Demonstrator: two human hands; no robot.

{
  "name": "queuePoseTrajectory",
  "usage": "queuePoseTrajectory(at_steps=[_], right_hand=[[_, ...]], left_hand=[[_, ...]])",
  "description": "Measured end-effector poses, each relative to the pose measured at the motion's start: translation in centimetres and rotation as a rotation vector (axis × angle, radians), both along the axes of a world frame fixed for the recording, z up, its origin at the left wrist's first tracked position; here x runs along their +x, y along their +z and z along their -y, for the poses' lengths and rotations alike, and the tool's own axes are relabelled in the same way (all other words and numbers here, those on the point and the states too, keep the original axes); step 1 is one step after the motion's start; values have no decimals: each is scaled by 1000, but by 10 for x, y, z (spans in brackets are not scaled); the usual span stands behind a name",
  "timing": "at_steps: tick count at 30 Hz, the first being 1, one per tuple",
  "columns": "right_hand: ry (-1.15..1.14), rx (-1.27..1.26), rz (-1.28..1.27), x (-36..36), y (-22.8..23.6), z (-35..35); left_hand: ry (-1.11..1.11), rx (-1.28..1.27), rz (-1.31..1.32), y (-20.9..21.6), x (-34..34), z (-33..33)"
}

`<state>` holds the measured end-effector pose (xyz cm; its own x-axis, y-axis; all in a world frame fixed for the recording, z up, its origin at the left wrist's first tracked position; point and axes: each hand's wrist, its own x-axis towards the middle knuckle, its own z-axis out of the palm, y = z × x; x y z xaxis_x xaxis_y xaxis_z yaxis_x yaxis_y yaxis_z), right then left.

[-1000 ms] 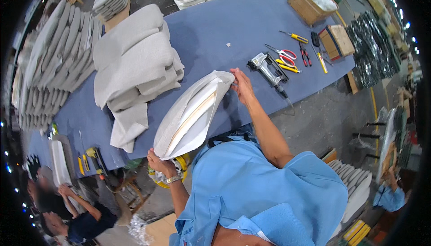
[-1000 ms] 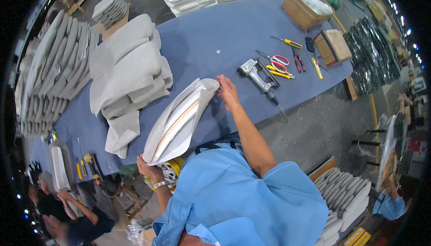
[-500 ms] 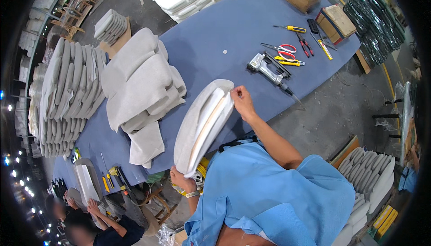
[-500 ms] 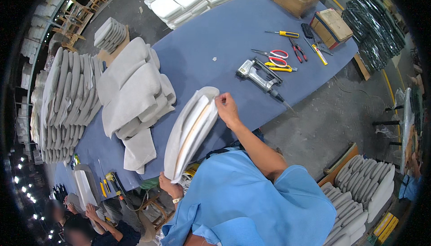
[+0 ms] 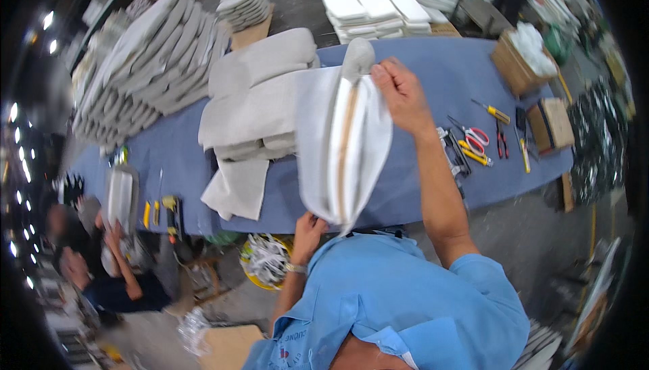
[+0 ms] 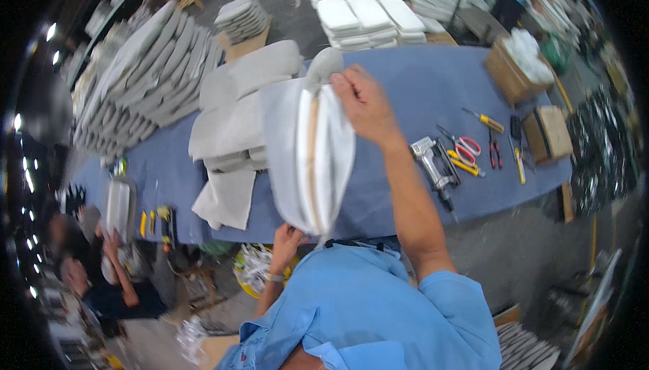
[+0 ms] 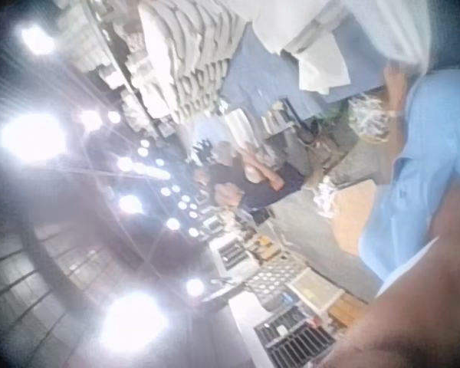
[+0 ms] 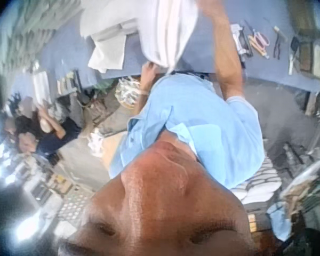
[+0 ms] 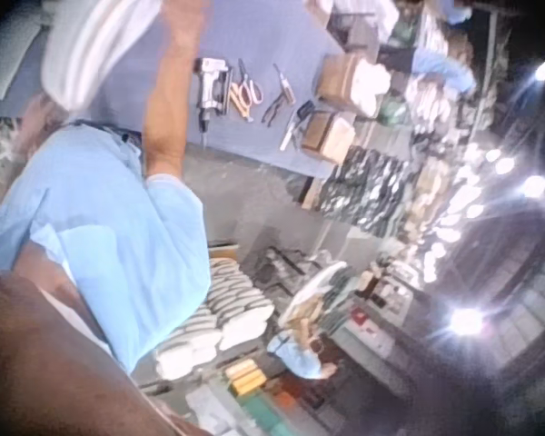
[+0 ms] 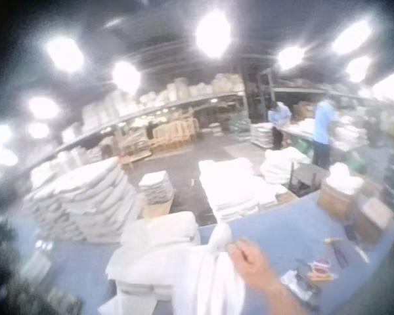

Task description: The person covers a cushion with fabric, trims excess material with scissors, and secures the fabric using a staple gun. They repeat this process on multiple cushions, folding and stapling the fabric edges to the cushion base.

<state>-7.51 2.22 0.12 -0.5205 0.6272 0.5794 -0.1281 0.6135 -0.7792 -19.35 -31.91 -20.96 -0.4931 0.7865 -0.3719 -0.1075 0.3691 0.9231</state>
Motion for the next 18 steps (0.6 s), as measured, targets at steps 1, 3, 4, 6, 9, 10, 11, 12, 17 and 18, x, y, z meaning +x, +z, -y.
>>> queuePoseTrajectory(at_steps=[1,3,4,6,9,10,11,12,17,18], right_hand=[[74,73,33,3,0,-10],[81,-203,-32,3,-23,-16],[51,-277,20,16,-33,-28],[-74,-358,61,30,-49,-41],[11,-530,15,50,-57,-32],[96,-468,55,49,-46,-21],[173,-403,85,46,-34,-11],[251,-436,44,44,-35,-9],[460,-511,-53,47,-57,-18],[477,-487,-46,48,-59,-18]], left_hand=[[-207,36,-362,30,-12,-19],[-349,78,-1151,96,-25,-59],[-389,7,-1284,158,-24,-81],[-311,286,-1722,204,-36,-110],[-382,399,-1948,256,-36,-141],[-413,426,-1981,267,-38,-147],[-453,459,-2018,276,-41,-150],[-468,472,-2055,280,-44,-152],[-523,536,-2122,272,-49,-161],[-534,537,-2118,270,-50,-163]])
